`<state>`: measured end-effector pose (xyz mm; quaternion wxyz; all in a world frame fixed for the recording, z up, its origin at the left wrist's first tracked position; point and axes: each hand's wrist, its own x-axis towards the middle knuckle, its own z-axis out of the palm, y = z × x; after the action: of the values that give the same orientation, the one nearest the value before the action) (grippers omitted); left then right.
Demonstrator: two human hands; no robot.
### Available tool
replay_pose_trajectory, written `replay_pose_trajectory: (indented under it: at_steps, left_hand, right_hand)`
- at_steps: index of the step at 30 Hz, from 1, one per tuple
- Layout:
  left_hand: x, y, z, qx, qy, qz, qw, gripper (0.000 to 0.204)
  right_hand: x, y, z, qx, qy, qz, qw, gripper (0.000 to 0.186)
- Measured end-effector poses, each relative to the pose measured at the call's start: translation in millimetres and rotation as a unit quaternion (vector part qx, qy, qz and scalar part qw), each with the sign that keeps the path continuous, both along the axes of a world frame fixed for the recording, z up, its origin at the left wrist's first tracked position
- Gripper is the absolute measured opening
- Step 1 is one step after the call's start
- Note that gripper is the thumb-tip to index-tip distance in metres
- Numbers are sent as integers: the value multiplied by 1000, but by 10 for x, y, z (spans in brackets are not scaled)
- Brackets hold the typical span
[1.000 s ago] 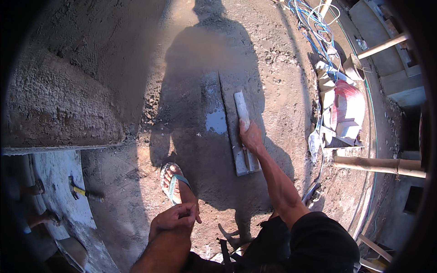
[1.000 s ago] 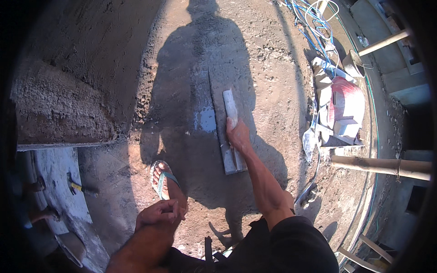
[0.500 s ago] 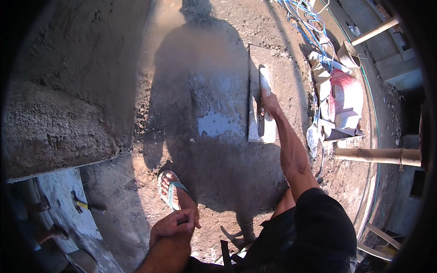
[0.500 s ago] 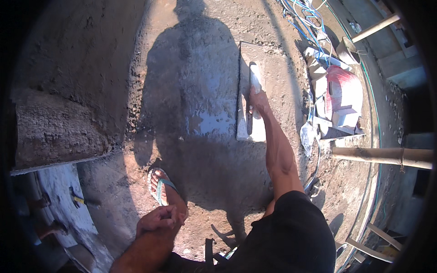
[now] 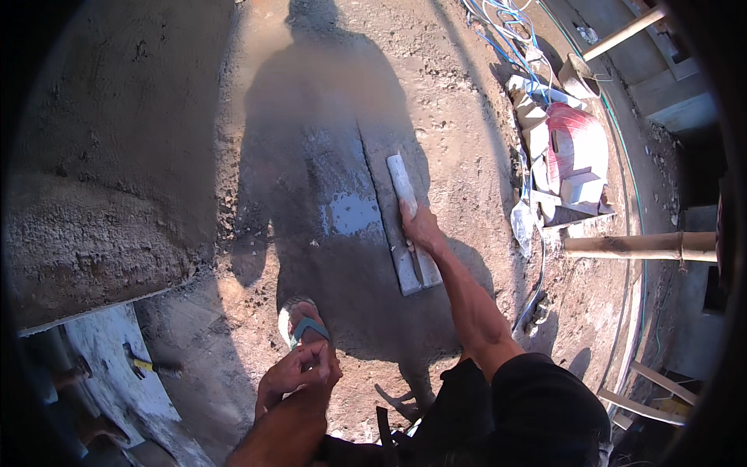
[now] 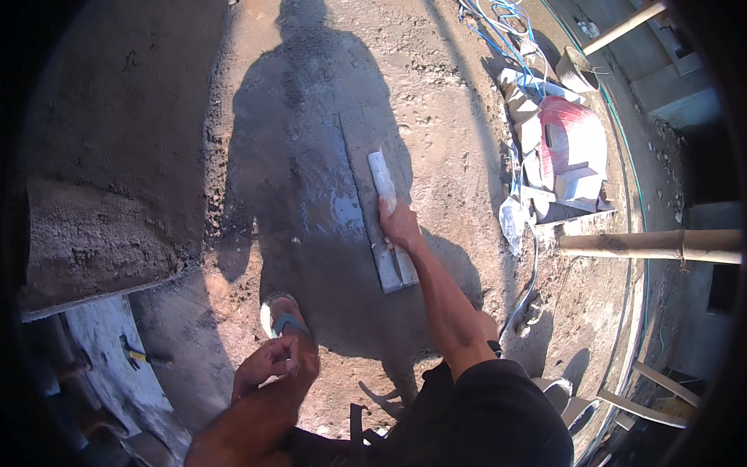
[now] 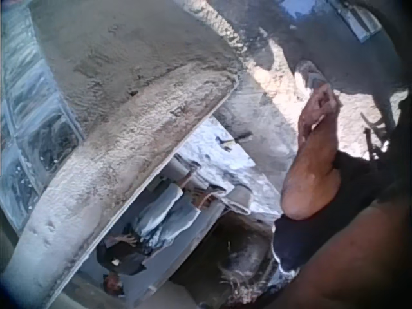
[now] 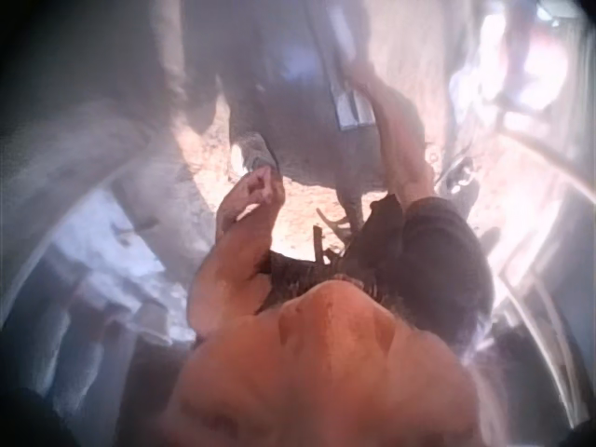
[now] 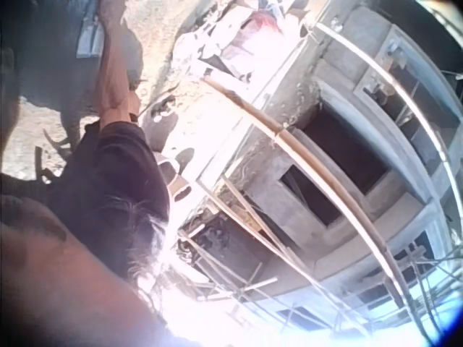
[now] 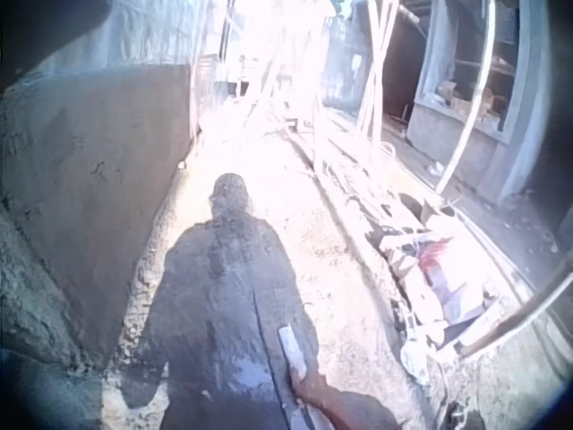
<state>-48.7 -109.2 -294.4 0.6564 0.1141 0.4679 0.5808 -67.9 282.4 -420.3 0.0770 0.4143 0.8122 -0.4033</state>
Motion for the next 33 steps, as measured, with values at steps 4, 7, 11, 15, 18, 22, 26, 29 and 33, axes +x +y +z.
replay_pose_trajectory:
  at_steps: [4,7,11,15,18,22,26,29,33]
  left_hand:
    - [-369,361,19,11,87,31,996,22]
    - [-873,636,112,-78,264,39,961,22]
    - [-1857,957,-80,-238,506,106,822,24]
    - [-3038,1302,-722,-247,739,175,602,31]
    - [-3820,1540,-1103,-290,765,151,555,40]
    - [-4676,1829,-1330,-362,761,51,536,61]
    - [-5283,2119,-1443,-410,754,25,513,72]
    - [-5541,2304,-1534,-459,723,4,516,78]
    - [-5681,2398,-1552,-473,696,-62,536,71]
  right_hand:
    - [846,-92,18,104,87,-39,990,57]
    - [833,98,62,125,-25,-92,988,57]
    - [-8,673,142,67,-17,-106,992,60]
    - [-826,1121,218,112,-12,-101,988,60]
    - [-717,931,255,116,43,-125,984,59]
    - [-103,399,224,119,-42,-129,984,54]
    - [-272,649,80,136,-62,-127,981,56]
    - [-784,1127,-25,172,10,-116,978,59]
    - [-864,1039,61,136,-23,-149,979,60]
